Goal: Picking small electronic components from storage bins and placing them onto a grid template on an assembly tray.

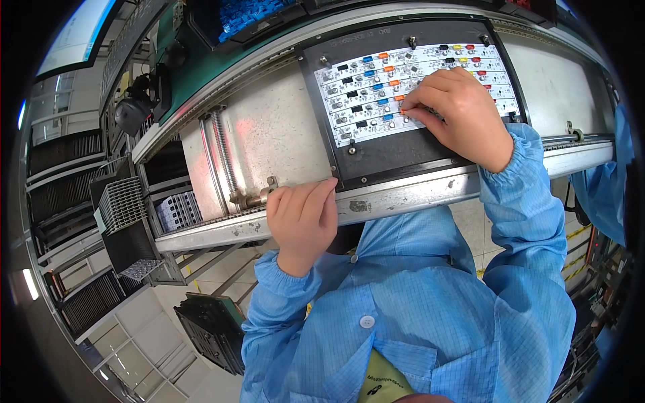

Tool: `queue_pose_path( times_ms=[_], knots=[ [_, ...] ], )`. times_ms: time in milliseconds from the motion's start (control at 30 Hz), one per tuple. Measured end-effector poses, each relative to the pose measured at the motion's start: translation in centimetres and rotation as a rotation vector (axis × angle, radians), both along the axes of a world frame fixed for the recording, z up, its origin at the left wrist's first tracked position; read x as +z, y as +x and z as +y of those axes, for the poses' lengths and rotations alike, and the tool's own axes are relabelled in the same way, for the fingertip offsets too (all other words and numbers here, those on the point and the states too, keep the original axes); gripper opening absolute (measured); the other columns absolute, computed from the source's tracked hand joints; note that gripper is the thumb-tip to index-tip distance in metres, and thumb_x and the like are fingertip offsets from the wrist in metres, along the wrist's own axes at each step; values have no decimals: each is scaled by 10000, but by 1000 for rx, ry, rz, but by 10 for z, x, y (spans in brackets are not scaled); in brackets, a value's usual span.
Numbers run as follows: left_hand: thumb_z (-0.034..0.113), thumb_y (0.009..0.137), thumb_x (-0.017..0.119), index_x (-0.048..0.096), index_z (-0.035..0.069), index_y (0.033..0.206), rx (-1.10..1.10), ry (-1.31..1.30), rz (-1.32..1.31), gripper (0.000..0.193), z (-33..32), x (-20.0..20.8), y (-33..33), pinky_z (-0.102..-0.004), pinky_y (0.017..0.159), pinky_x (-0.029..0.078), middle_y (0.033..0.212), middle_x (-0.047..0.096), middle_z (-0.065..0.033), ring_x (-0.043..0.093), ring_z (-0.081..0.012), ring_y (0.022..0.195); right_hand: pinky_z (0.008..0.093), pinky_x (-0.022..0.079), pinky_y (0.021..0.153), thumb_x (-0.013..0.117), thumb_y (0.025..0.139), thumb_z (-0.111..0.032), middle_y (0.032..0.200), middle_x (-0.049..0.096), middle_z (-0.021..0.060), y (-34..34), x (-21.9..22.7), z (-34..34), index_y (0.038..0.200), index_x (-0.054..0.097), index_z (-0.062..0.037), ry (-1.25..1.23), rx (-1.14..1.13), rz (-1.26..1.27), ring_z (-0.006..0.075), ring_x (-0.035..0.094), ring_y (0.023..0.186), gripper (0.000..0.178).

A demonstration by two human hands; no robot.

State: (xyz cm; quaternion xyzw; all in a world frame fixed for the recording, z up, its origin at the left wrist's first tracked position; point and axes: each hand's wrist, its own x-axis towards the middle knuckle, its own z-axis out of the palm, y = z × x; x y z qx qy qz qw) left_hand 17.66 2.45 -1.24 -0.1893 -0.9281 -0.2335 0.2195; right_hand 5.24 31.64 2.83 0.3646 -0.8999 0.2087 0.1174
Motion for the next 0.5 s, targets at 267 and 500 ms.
queue_pose_path(
  times_ms=[267,500],
  knots=[
    [70,855,775,766,127,1051,0,-2,-5,204,-1,-1,0,-347,818,475,922,728,-7,668,-200,796,381,505,771,823,834,-109,879,730,52,-1,-1,1,917,764,-95,-19,21,4,259,681,823,102],
    [67,851,776,770,126,1043,6,2,-3,200,-4,-4,-3,-349,818,478,913,723,-8,666,-203,797,383,506,775,821,831,-103,865,718,51,-2,-4,-1,916,769,-99,-13,11,2,263,679,829,100]
  ],
)
